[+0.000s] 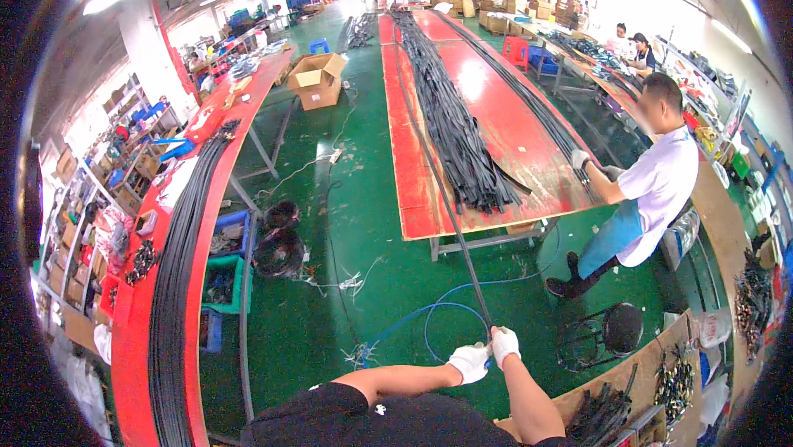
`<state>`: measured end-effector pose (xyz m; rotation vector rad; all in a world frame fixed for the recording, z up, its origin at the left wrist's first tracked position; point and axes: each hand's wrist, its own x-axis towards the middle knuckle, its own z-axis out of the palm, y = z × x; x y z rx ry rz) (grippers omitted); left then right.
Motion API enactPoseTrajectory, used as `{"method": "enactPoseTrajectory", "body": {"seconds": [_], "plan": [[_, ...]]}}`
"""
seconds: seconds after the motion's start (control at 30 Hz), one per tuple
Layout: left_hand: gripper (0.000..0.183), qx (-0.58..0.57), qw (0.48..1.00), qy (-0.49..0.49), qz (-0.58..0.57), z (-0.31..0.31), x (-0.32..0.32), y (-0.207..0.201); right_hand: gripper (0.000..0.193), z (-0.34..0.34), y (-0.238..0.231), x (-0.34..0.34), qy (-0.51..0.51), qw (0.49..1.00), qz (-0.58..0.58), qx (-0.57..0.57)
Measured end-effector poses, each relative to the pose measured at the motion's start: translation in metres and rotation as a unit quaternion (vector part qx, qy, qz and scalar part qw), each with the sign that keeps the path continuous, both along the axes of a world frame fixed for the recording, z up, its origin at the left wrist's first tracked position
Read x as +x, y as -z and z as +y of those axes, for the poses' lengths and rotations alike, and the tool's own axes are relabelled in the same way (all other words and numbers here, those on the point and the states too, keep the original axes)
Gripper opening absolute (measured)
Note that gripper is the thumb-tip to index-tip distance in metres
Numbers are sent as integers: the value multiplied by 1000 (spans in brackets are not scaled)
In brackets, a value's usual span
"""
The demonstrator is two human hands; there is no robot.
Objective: Cutting and organizing long rubber or plastic weatherstripping on a workshop table.
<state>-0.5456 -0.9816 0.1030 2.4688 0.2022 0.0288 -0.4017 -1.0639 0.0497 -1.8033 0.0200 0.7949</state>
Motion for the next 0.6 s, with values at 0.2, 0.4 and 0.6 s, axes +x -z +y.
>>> {"method": "enactPoseTrajectory", "body": {"seconds": [0.2,0.4,0.6], "plan": [[50,6,1000,29,0,39,23,-15,28,30,-25,21,-22,999,-19,-16],[58,-15,999,-27,18,77,64,-17,29,86,-23,61,-12,1000,-28,-7],[54,13,994,-110,27,153,108,-1,26,189,-15,110,-83,997,-5,-10]]}}
